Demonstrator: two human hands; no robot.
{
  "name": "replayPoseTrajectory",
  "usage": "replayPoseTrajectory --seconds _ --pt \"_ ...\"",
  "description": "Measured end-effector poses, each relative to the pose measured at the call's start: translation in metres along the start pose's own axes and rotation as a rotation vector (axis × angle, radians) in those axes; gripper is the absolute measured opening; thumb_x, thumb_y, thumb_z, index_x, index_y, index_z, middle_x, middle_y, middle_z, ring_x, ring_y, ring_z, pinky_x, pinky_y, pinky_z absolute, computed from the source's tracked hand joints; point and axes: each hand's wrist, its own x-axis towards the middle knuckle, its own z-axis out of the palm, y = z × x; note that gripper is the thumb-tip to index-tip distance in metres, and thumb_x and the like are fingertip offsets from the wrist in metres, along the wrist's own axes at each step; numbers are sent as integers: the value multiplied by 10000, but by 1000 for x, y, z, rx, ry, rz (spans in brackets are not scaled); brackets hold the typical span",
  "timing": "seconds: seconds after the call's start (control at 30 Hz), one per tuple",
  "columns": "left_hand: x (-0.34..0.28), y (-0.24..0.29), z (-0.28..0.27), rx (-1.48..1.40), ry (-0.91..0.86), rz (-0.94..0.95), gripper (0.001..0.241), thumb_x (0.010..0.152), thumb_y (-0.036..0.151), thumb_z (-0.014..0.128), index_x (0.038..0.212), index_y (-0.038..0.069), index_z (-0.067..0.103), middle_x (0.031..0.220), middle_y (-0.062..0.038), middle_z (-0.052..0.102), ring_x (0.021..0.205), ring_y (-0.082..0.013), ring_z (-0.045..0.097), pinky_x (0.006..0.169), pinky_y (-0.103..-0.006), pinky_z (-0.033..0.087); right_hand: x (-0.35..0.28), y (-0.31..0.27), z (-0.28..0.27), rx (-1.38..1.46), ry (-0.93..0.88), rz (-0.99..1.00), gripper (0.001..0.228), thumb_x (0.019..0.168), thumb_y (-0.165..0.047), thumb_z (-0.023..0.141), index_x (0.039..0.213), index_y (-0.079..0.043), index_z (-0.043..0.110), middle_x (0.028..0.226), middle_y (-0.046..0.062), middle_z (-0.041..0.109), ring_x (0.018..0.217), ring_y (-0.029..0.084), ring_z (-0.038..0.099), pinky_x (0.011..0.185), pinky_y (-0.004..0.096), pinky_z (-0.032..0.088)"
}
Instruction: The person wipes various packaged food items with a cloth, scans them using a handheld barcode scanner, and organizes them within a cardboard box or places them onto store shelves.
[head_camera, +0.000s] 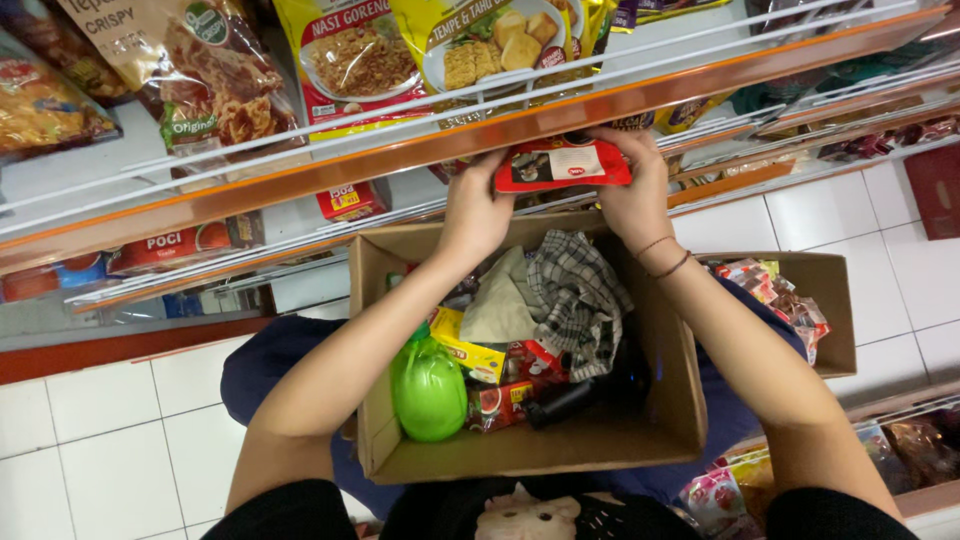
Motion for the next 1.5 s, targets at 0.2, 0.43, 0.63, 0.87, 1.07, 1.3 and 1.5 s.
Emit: replayPoseTrajectory --seconds 0.2,0.43,0.63,0.87,1.07,1.3,1.5 --pt "1 6 -1 -73 41 -143 382 866 58 630 1235 -22 689 811 -199 724 627 -197 654 645 -338 536 -1 12 3 -53 3 35 413 868 119 709 1265 9 727 1172 158 711 1093 307 717 982 377 551" --pt "0 15 -1 -89 97 -186 270 969 162 666 1121 -45 748 615 -98 607 561 -99 489 542 -302 432 0 16 14 682 -11 316 318 1092 21 524 1396 113 523 1205 136 683 1068 212 716 886 360 674" --pt "0 14 0 -63 64 -199 325 956 228 714 1097 -64 725 729 -115 723 598 -131 611 565 -285 479 1 3 10 687 -30 308 403 1087 9 511 1475 82 434 1202 126 684 1047 178 717 874 340 666" --pt "-21 29 -30 303 -92 215 366 943 299 711 1147 -6 729 1087 -205 728 918 -392 721 807 -459 585 -12 -32 -22 11 -62 8 562 984 -55 745 1471 33 479 1125 134 688 969 219 714 865 353 594" --pt "-31 32 -38 584 -362 129 323 928 442 671 911 135 770 816 -131 736 735 -379 716 634 -526 556 -30 -55 -56 -278 -206 -228 563 948 -129 824 1444 5 593 1083 131 700 1009 334 678 911 428 533" --pt "-42 34 -24 654 -274 224 335 955 399 666 862 86 738 706 -164 705 636 -386 700 539 -518 544 -49 -80 -61 -265 -326 -412 270 948 -67 803 1202 -45 713 1083 113 682 1011 320 649 895 416 516" --pt "-66 46 -21 626 -209 162 328 950 355 674 792 78 748 704 -187 697 660 -389 706 577 -514 549 -57 -104 -37 -121 -543 -614 174 901 -72 783 1057 -43 711 1038 106 694 951 299 678 854 408 557"
